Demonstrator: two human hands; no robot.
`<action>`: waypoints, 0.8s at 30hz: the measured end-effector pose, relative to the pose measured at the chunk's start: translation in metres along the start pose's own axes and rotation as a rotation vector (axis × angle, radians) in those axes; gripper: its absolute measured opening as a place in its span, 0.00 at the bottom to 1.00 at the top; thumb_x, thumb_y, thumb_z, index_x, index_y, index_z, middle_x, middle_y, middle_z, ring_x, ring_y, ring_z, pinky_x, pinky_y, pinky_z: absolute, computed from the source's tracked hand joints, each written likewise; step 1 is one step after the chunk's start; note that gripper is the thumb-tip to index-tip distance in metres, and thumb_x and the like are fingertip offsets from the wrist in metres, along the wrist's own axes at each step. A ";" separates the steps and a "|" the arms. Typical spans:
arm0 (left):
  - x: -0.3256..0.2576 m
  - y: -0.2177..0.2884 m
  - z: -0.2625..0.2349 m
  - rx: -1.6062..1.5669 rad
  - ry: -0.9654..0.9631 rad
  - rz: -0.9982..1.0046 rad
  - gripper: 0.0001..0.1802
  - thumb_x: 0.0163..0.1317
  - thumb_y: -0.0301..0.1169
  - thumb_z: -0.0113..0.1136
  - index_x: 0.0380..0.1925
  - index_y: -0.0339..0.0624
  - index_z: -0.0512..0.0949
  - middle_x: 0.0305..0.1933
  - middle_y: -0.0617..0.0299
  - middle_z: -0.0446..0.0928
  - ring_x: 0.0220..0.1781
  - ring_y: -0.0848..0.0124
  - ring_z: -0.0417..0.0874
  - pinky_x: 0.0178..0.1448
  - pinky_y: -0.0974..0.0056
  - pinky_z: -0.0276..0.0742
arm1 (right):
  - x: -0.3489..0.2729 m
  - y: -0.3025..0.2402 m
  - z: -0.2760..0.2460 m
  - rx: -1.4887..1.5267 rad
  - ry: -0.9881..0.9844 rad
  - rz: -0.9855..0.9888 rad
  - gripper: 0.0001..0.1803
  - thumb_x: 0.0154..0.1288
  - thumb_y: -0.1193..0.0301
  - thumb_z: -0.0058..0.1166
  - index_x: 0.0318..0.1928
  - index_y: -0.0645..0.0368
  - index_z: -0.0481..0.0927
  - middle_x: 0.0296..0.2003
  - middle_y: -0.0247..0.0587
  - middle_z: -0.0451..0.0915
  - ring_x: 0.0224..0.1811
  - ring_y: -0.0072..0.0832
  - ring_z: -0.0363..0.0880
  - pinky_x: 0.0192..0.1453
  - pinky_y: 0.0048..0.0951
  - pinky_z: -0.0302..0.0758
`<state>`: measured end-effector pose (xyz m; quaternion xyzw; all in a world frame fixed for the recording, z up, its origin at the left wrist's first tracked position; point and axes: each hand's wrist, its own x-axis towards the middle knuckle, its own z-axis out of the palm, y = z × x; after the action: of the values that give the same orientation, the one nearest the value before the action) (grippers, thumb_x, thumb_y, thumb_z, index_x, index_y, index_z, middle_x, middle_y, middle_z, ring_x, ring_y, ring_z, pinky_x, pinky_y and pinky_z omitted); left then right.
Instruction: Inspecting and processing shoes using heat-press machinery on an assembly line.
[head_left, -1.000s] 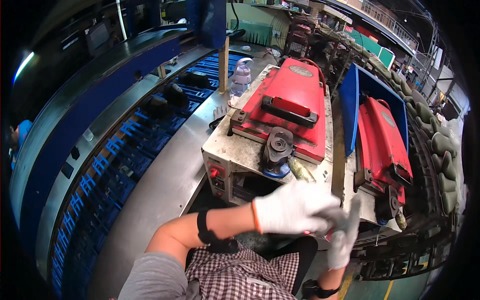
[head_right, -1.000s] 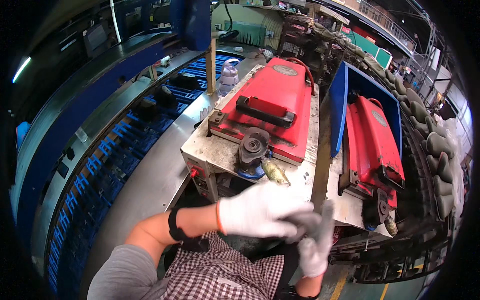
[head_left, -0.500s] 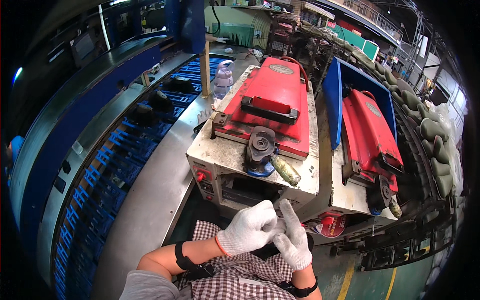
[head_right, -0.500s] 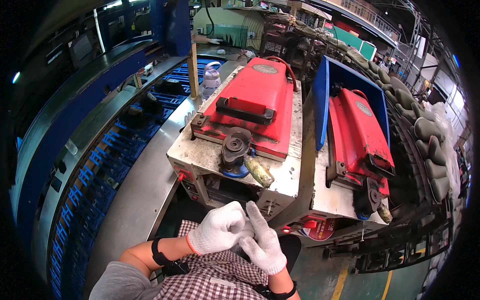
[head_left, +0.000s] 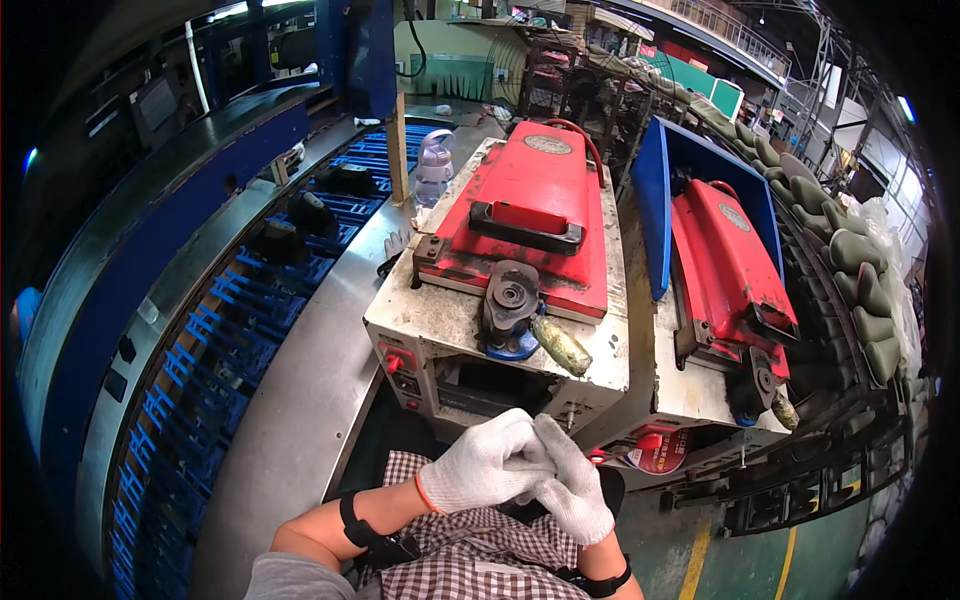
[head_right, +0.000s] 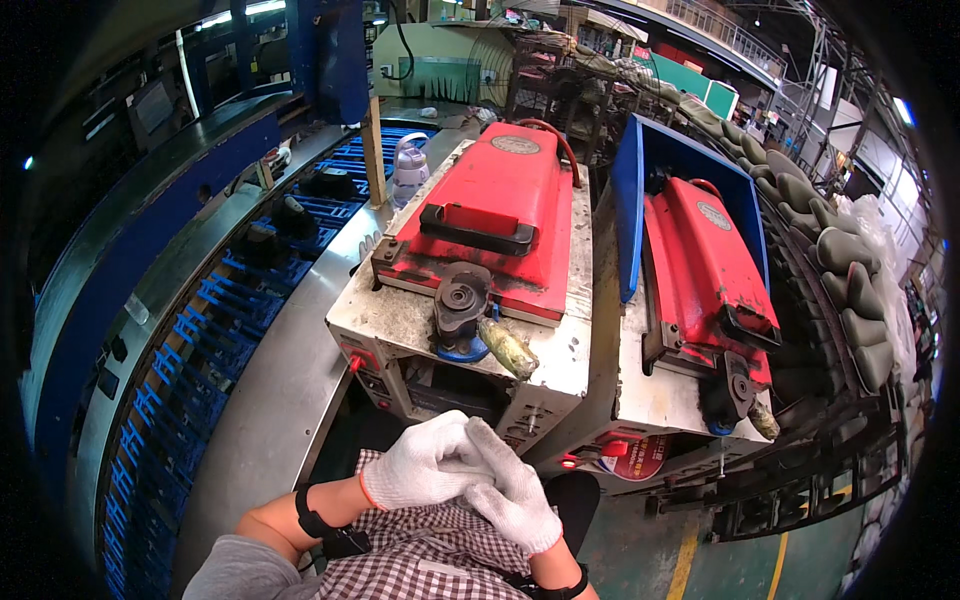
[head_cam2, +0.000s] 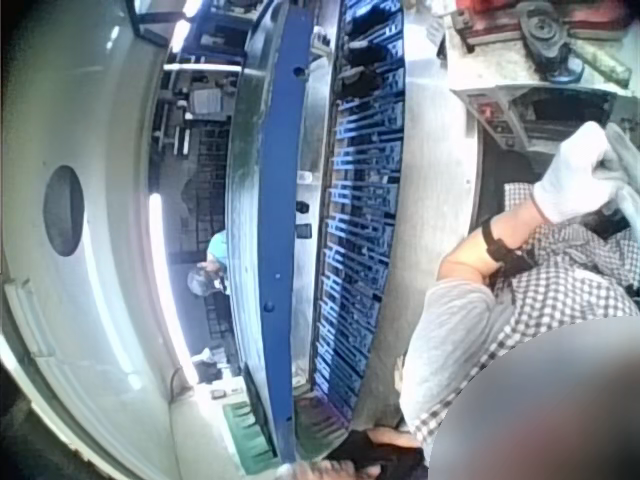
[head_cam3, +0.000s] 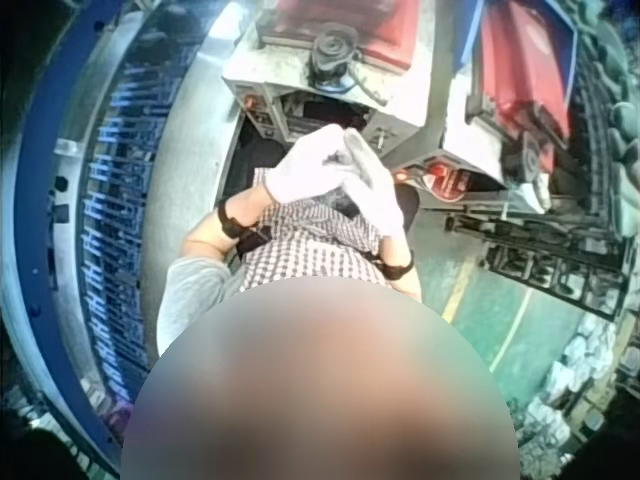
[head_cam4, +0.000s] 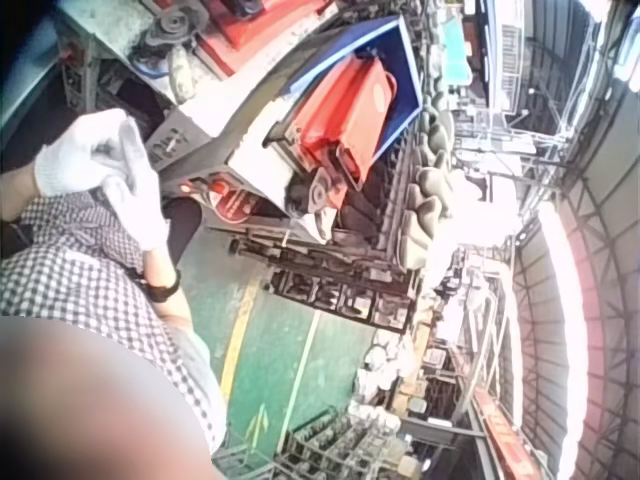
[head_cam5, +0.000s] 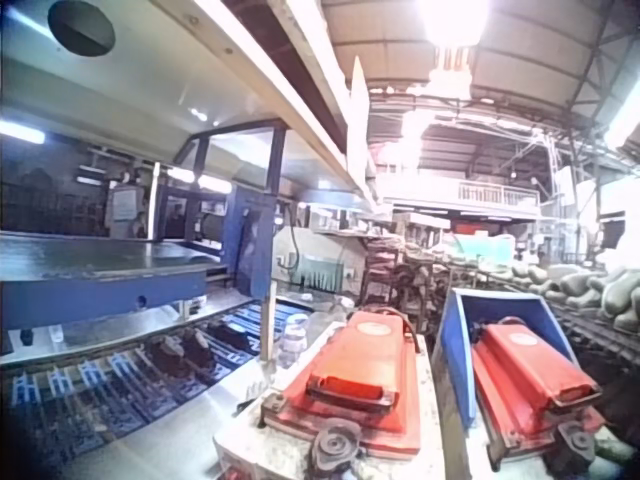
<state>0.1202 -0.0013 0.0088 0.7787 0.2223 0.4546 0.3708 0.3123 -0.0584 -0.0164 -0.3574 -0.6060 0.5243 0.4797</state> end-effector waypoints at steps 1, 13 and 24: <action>-0.001 -0.001 0.000 0.000 0.000 0.000 0.15 0.55 0.24 0.76 0.40 0.38 0.80 0.38 0.55 0.77 0.37 0.60 0.83 0.43 0.60 0.79 | 0.001 0.000 0.001 0.027 0.014 0.013 0.41 0.71 0.70 0.61 0.79 0.69 0.59 0.71 0.60 0.72 0.74 0.39 0.72 0.77 0.40 0.66; 0.000 0.001 -0.001 -0.183 -0.031 -0.306 0.16 0.60 0.26 0.74 0.44 0.35 0.79 0.38 0.59 0.77 0.39 0.75 0.83 0.45 0.65 0.81 | 0.006 -0.012 0.001 0.018 -0.060 0.105 0.43 0.66 0.71 0.61 0.78 0.69 0.60 0.72 0.57 0.72 0.76 0.40 0.71 0.78 0.37 0.65; 0.000 0.006 -0.010 -0.103 -0.112 -0.285 0.15 0.60 0.23 0.73 0.44 0.36 0.77 0.40 0.60 0.77 0.42 0.75 0.81 0.47 0.66 0.79 | 0.005 -0.009 0.004 -0.127 -0.088 0.086 0.42 0.65 0.69 0.62 0.77 0.68 0.63 0.71 0.58 0.73 0.75 0.43 0.73 0.77 0.38 0.67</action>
<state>0.1113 -0.0017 0.0168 0.7432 0.2860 0.3642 0.4830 0.3076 -0.0564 -0.0060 -0.3896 -0.6426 0.5199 0.4061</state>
